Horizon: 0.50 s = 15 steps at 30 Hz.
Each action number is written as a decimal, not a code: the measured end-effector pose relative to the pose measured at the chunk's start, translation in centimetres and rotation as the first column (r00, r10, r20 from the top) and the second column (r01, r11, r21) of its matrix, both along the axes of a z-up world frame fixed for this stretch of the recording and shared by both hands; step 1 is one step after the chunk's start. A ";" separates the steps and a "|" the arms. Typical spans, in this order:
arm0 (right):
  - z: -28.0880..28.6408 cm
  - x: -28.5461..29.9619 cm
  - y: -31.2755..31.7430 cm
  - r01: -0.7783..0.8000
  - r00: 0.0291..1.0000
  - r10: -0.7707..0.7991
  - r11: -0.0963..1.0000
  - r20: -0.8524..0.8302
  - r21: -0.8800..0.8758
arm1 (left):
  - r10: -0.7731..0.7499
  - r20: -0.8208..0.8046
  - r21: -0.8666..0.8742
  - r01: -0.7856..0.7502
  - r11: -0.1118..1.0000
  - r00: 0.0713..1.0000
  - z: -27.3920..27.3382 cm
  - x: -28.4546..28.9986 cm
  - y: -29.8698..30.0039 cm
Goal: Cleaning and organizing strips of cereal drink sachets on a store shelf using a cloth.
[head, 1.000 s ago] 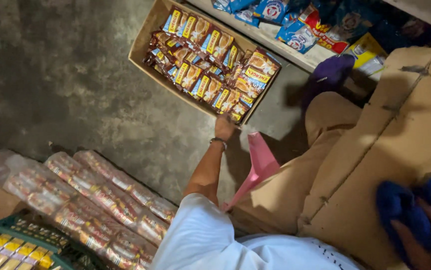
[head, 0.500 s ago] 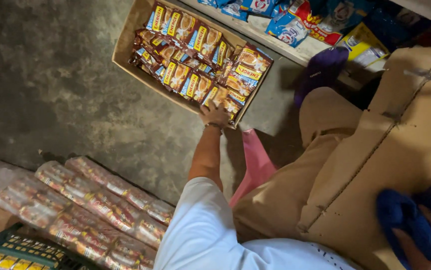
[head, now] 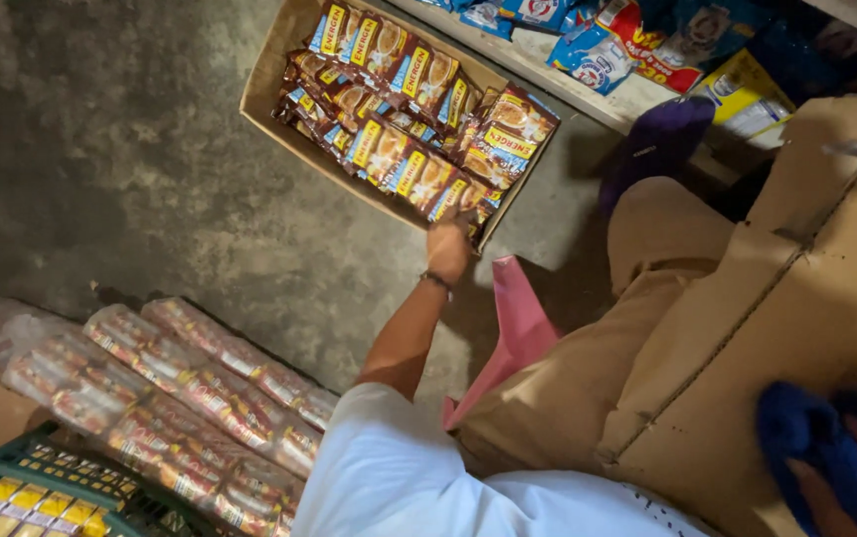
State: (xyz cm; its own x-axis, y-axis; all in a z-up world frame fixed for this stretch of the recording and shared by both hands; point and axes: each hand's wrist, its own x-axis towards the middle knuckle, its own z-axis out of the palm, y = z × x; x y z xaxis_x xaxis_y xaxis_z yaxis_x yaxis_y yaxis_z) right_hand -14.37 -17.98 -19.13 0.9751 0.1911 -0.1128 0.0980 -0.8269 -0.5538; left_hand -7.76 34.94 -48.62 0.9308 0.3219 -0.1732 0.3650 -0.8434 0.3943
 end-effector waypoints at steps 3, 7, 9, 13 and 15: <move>-1.5 -0.3 -1.1 0.025 1.000 -0.026 0.998 0.003 0.051 | 0.053 0.249 -0.194 -0.003 0.981 0.967 4.5 -1.6 1.1; -2.8 1.2 -2.2 0.154 0.967 -0.130 0.983 -0.220 0.099 | 0.295 0.463 -0.223 -0.213 0.951 0.836 11.5 -1.3 4.8; 1.9 0.9 2.5 -0.007 0.999 0.009 0.999 -0.040 0.034 | 0.344 0.560 -0.241 -0.249 0.938 0.753 16.2 -0.5 7.6; 0.6 0.8 1.6 -0.046 0.996 0.039 0.994 0.077 0.099 | 0.341 0.732 -0.207 -0.285 0.936 0.589 26.3 0.2 11.8; 0.3 1.0 1.2 -0.101 0.987 0.087 0.991 0.138 0.092 | 0.309 0.767 -0.206 -0.240 0.948 0.562 30.2 0.0 12.5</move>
